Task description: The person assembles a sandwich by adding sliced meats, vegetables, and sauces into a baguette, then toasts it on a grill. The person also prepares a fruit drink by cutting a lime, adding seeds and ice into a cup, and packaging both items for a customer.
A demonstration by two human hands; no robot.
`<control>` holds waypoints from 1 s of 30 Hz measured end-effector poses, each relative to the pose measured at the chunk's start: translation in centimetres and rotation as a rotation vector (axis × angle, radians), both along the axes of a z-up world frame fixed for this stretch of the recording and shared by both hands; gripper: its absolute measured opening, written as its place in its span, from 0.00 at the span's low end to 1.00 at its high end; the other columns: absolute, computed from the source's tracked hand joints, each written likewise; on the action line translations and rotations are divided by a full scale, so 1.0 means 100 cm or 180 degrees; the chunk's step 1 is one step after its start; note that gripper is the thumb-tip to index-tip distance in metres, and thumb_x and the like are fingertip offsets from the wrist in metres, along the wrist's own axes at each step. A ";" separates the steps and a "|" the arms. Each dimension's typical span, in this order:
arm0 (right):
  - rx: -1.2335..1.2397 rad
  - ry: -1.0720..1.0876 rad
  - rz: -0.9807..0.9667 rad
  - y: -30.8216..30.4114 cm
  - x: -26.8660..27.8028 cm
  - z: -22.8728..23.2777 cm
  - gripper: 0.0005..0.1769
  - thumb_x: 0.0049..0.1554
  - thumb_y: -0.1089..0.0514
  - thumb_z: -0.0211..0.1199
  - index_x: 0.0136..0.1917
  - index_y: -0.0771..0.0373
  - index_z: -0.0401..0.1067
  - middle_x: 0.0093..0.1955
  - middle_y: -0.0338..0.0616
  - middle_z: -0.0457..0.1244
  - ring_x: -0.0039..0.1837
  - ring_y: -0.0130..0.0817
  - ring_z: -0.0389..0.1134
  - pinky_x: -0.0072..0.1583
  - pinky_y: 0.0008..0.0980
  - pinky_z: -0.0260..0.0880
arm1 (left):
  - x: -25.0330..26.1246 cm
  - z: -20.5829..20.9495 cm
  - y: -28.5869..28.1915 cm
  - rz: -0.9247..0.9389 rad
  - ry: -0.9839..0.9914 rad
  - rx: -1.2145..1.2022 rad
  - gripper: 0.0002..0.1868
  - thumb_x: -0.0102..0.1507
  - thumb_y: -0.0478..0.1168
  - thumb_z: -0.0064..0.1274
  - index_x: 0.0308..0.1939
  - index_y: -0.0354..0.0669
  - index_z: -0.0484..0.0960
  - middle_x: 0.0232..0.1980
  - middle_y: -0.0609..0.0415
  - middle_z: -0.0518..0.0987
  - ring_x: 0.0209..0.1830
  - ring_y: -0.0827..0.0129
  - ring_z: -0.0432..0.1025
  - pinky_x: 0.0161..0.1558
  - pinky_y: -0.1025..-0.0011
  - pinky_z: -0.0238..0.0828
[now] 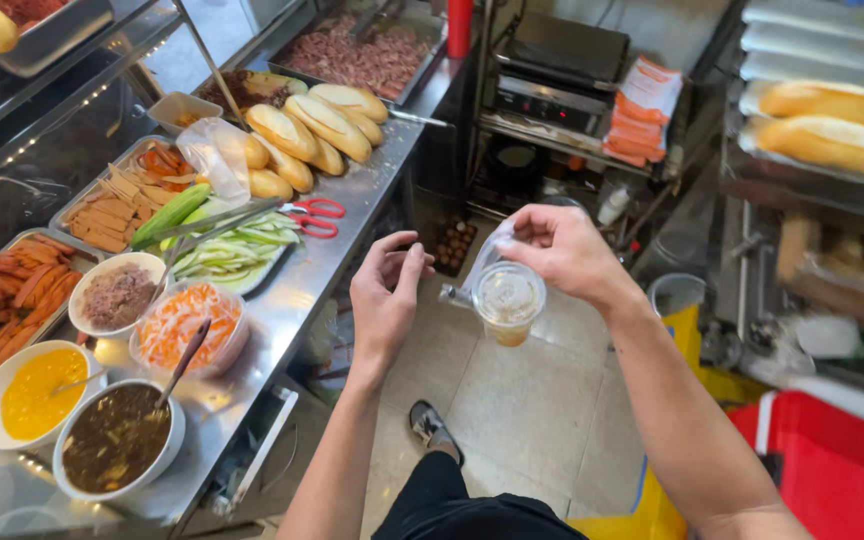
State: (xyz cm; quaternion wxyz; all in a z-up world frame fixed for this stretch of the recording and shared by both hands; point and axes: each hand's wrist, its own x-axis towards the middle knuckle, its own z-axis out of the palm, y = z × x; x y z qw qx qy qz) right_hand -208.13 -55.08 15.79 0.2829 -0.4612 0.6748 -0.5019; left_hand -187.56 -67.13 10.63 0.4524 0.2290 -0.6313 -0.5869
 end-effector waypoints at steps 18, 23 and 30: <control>-0.1432 -0.0006 0.0825 -0.590 -0.235 0.031 0.07 0.62 0.64 0.71 0.45 0.64 0.73 0.36 0.29 0.62 0.36 0.18 0.58 0.39 0.24 0.55 | -0.178 -0.060 -0.344 0.0841 0.0637 0.0571 0.14 0.73 0.40 0.47 0.46 0.29 0.81 0.40 0.51 0.84 0.38 0.72 0.78 0.45 0.73 0.78; -0.1731 0.0142 0.1336 -0.771 -0.268 -0.012 0.13 0.65 0.59 0.71 0.42 0.68 0.73 0.38 0.30 0.63 0.40 0.20 0.61 0.44 0.30 0.63 | -0.216 -0.054 -0.409 0.1531 0.0560 0.0666 0.09 0.68 0.34 0.57 0.46 0.28 0.81 0.41 0.52 0.82 0.38 0.74 0.77 0.43 0.74 0.76; -0.1081 0.1159 0.1499 -0.966 -0.267 -0.088 0.16 0.63 0.50 0.67 0.49 0.67 0.76 0.40 0.40 0.70 0.42 0.29 0.70 0.44 0.36 0.70 | -0.252 -0.062 -0.466 0.2262 0.0665 0.0969 0.10 0.69 0.36 0.54 0.50 0.32 0.81 0.41 0.53 0.82 0.38 0.75 0.77 0.44 0.74 0.80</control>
